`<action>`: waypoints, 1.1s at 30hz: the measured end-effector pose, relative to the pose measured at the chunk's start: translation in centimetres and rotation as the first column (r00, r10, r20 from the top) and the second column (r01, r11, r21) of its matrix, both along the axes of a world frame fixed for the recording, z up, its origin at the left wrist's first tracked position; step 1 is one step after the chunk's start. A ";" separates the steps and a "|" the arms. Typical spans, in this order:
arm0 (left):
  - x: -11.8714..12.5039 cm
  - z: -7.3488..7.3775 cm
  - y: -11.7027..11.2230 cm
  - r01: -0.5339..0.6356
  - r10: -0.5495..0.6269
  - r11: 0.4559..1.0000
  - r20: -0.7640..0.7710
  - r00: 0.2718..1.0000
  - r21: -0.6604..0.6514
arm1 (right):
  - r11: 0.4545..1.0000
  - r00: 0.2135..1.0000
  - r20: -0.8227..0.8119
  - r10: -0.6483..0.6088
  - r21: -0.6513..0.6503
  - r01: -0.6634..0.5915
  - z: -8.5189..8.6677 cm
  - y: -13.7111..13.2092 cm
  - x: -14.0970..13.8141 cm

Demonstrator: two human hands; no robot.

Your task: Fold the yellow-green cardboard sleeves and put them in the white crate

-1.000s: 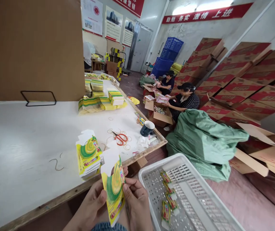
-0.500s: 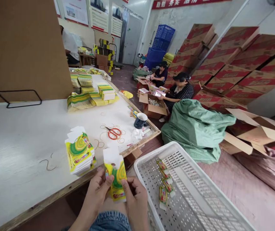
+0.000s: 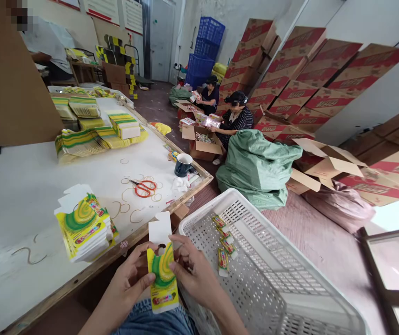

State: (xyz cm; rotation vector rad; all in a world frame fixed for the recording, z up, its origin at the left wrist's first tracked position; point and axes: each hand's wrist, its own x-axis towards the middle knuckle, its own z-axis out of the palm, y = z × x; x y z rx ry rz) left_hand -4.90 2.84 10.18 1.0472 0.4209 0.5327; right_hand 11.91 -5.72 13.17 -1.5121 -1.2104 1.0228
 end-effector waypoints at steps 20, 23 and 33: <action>0.9 -0.9 -0.1 -0.048 0.060 0.994 -0.126 0.990 0.094 | 0.999 0.989 0.148 -0.023 0.038 0.018 0.2 1.4 1.5; 0.8 -1.0 -0.3 -0.061 0.093 0.983 -0.183 0.979 0.174 | 0.990 0.989 0.138 0.044 -0.141 -0.025 0.6 1.6 1.2; 0.8 -0.7 -0.3 -0.063 0.063 0.998 -0.083 0.995 0.003 | 0.983 0.877 0.480 -0.015 -0.156 0.102 0.3 2.3 -0.6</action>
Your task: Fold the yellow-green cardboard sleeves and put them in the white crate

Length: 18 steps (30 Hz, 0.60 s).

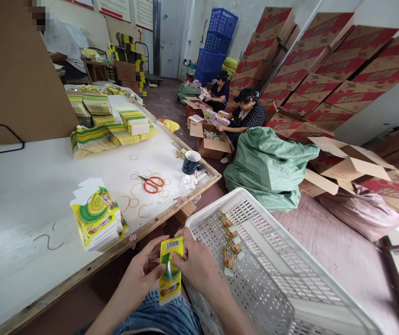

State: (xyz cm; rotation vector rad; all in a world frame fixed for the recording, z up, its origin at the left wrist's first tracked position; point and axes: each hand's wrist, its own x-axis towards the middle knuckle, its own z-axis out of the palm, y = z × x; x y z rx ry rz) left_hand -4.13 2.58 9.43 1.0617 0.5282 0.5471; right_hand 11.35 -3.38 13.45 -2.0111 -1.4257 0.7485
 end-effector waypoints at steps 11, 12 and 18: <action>-0.1 -0.2 0.1 -0.021 0.041 0.988 -0.134 0.990 0.153 | 0.998 0.979 -0.194 -0.063 0.008 0.066 -0.6 -0.1 -0.4; -0.1 -0.2 0.0 -0.026 0.052 0.985 -0.151 0.987 0.170 | 0.996 0.979 -0.189 -0.080 0.011 0.084 -0.7 -0.1 -0.4; -0.4 0.2 0.7 -0.013 0.014 1.000 -0.048 0.999 0.010 | 0.996 0.970 -0.238 0.039 0.082 -0.020 -1.1 -0.4 0.9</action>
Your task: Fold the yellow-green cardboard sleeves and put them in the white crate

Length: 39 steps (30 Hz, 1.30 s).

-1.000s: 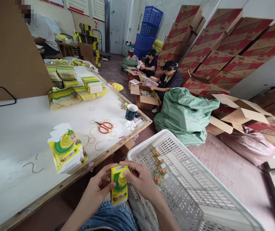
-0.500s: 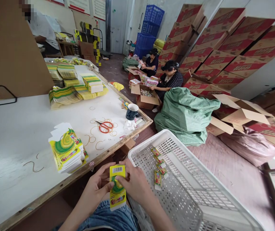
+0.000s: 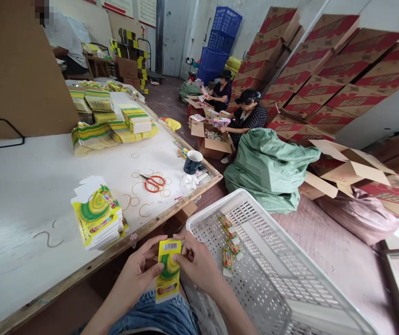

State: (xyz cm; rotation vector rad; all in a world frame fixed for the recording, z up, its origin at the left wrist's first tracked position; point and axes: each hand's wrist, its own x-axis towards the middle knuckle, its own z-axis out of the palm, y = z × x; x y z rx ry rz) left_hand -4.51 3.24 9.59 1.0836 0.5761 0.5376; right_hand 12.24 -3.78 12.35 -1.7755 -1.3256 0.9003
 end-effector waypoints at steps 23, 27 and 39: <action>-4.4 2.4 2.9 -0.092 0.697 0.468 -0.303 0.650 0.879 | 0.948 0.987 -0.057 -0.153 0.272 0.163 -0.1 11.0 -7.6; -5.1 2.8 2.7 -0.247 0.686 0.522 -0.230 0.690 0.816 | 0.928 0.976 -0.139 -0.168 0.310 0.204 0.0 13.1 -9.1; -3.6 5.0 1.1 -0.274 0.268 0.962 0.274 0.924 -0.018 | 0.961 0.584 -0.810 -0.048 0.123 0.249 1.5 4.5 -7.4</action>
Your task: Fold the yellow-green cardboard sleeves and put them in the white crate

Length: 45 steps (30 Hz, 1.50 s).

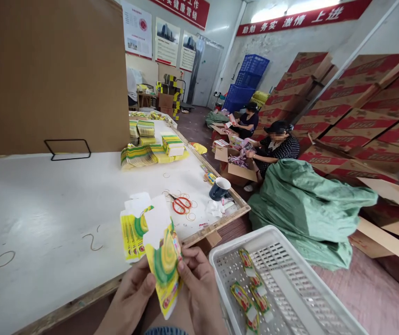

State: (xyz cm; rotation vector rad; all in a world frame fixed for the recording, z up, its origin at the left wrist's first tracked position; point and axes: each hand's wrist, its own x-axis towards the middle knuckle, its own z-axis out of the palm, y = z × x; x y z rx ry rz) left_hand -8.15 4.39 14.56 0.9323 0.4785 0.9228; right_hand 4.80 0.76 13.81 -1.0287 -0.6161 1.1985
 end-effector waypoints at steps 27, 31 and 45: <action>4.0 -3.7 -2.0 0.283 -0.282 0.959 -0.092 0.955 -0.011 | 0.992 0.778 0.617 0.120 -0.110 -0.065 -0.3 -5.7 7.3; 4.1 -3.7 -2.4 0.347 -0.347 0.932 0.014 0.938 -0.109 | 0.990 0.613 0.778 0.136 -0.130 -0.054 -0.4 -5.7 8.1; 4.6 -4.8 -2.2 0.204 -0.186 0.978 -0.264 0.946 0.042 | 0.986 0.583 0.798 0.154 -0.160 -0.041 0.3 -5.4 8.9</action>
